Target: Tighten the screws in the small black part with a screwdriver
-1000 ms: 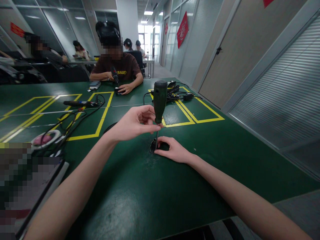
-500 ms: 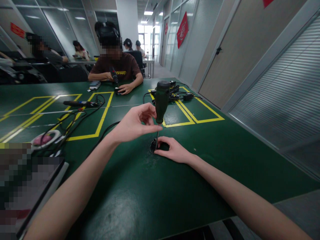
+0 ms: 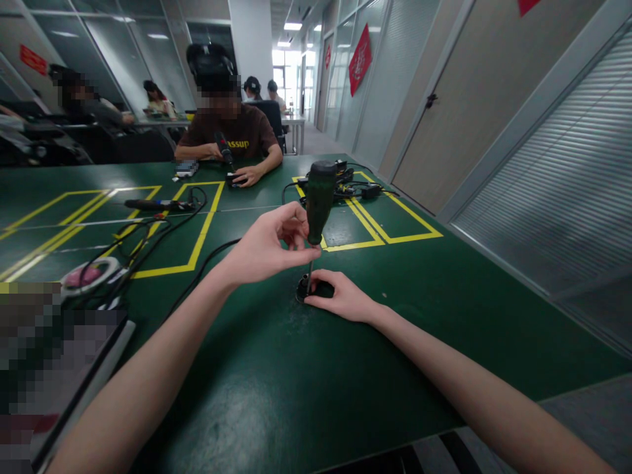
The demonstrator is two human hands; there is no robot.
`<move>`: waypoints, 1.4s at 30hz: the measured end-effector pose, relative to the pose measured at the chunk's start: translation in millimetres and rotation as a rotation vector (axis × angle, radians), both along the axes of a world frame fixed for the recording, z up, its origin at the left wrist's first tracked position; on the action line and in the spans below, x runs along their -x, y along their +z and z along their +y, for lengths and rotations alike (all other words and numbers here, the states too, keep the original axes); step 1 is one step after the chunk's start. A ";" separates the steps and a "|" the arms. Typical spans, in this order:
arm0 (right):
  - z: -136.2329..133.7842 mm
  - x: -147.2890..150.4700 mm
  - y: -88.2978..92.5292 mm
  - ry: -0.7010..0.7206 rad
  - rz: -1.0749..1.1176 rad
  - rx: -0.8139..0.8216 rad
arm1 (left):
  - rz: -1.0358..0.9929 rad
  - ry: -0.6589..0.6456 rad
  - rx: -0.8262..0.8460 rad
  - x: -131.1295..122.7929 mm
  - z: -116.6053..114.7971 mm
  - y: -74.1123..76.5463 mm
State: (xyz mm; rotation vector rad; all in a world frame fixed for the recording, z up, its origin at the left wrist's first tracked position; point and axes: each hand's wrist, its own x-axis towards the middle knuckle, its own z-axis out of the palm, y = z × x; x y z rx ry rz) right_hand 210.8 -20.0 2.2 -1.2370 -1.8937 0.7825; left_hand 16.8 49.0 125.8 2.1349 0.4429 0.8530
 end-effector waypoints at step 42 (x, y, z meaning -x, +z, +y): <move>-0.8 0.1 2.3 0.004 -0.012 0.007 | -0.011 0.011 0.000 -0.3 -0.7 0.7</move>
